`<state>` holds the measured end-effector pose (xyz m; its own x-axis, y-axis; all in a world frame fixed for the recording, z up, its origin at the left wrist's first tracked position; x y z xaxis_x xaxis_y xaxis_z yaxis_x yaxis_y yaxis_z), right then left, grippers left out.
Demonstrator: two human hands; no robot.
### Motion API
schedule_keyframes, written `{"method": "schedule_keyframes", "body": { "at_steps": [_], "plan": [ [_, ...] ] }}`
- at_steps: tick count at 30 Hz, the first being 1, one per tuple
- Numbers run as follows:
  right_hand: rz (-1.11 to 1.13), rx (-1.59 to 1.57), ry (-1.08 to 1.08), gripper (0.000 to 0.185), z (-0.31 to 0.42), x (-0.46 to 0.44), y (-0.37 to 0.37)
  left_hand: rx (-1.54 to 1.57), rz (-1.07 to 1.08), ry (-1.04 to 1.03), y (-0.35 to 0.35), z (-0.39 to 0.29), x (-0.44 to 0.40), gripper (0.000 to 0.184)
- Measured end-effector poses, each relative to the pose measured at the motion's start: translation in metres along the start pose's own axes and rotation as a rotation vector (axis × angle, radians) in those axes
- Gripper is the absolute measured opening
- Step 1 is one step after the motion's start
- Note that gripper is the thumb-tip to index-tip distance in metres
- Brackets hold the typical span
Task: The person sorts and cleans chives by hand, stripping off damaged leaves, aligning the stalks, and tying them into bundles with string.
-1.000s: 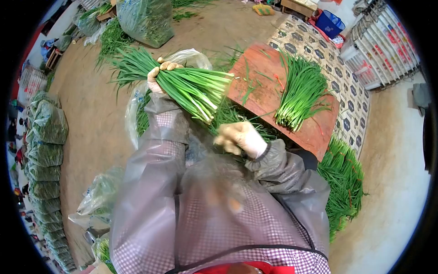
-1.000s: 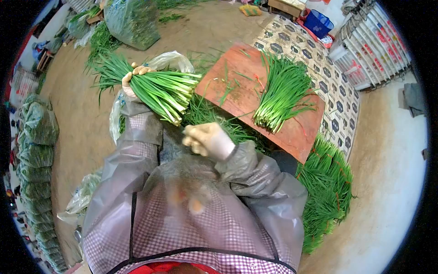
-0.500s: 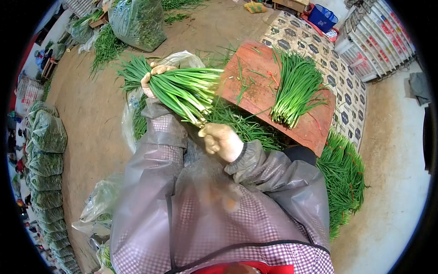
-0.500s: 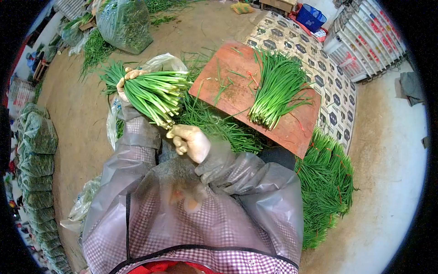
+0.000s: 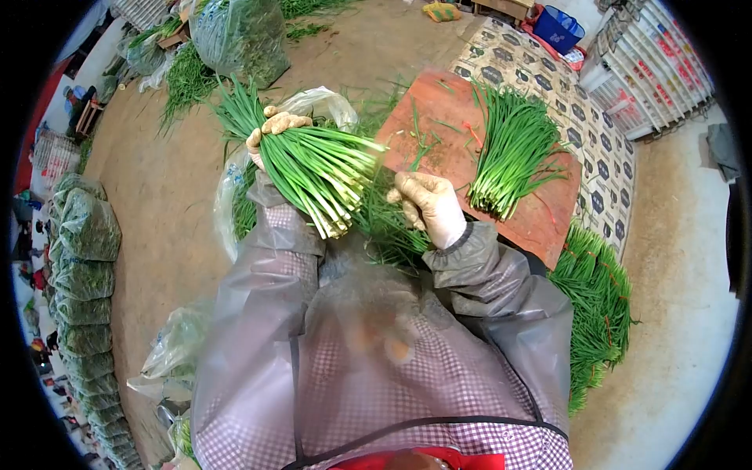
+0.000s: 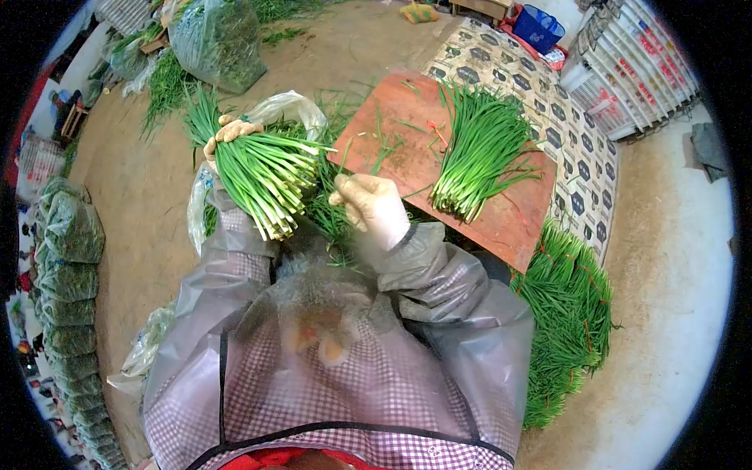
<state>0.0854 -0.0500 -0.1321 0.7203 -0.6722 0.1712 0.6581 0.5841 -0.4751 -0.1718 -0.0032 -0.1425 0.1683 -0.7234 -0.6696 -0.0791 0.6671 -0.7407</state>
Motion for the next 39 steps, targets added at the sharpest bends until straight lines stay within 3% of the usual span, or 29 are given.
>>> {"method": "schedule_keyframes", "body": {
  "at_steps": [2,6,9,15,20,23,24,26,27,29,31,32,33,34,36,38,39],
  "plan": [
    [0.089,0.098,-0.060,0.024,0.011,0.004,-0.015,0.019,0.005,0.005,0.001,0.002,-0.001,0.032],
    [0.109,0.062,-0.045,0.035,0.006,0.002,-0.029,0.013,0.016,0.027,0.003,0.006,0.000,0.032],
    [-0.012,0.035,-0.061,0.028,0.003,-0.001,-0.031,-0.016,0.024,0.047,0.006,0.004,0.001,0.033],
    [-0.049,-0.044,-0.087,0.016,-0.015,-0.004,-0.026,-0.047,0.005,0.071,-0.001,0.009,0.003,0.034],
    [0.042,0.063,-0.116,0.017,-0.021,0.002,-0.025,-0.073,-0.032,0.070,-0.019,0.016,0.001,0.030],
    [0.069,0.281,-0.212,0.026,-0.029,0.014,0.005,-0.071,-0.080,0.123,-0.020,0.012,0.003,0.035],
    [0.028,0.217,-0.247,0.031,-0.022,0.018,0.018,-0.089,-0.120,0.129,-0.025,0.015,0.003,0.036],
    [0.017,0.273,-0.102,0.031,-0.001,0.017,0.044,-0.131,-0.106,0.231,-0.027,0.019,0.001,0.038],
    [-0.022,0.508,0.002,0.038,0.023,0.015,0.049,-0.099,-0.096,0.248,-0.031,0.030,0.001,0.038],
    [-0.011,0.522,0.185,0.076,0.035,0.005,0.054,-0.114,-0.098,0.427,-0.036,0.064,0.007,0.039],
    [0.012,0.436,0.322,0.090,0.022,-0.014,0.053,-0.064,-0.133,0.601,-0.038,0.102,0.018,0.040],
    [-0.041,0.227,0.311,0.085,0.013,-0.018,0.044,-0.044,-0.155,0.671,-0.039,0.120,0.024,0.041],
    [0.204,-0.215,0.250,0.070,0.021,-0.011,0.012,-0.055,-0.165,0.726,-0.035,0.134,0.029,0.041],
    [0.459,-0.495,0.382,0.053,0.002,-0.024,0.006,-0.016,-0.179,0.810,-0.024,0.141,0.036,0.042],
    [0.553,-0.902,0.381,0.042,-0.002,-0.014,0.000,-0.159,-0.301,0.874,-0.021,0.153,0.039,0.039],
    [0.264,-1.031,0.313,0.042,0.009,0.005,-0.004,-0.296,-0.306,0.865,-0.032,0.177,0.029,0.038],
    [0.258,-1.040,0.319,0.042,0.017,0.011,-0.003,-0.440,-0.310,0.841,-0.037,0.183,0.023,0.037]
  ]
}}
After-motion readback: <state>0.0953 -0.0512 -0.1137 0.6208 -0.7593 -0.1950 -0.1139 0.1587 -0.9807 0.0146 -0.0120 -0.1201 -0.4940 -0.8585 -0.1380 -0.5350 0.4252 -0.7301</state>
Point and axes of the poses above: each hand's wrist, its own x-axis away from the middle knuckle, its own y-axis out of the back of the hand, z = x × y, the point moved 5 cm from there along -x, towards the middle knuckle, and after that the axes turned 14 degrees about z, right-handed, at the moved point
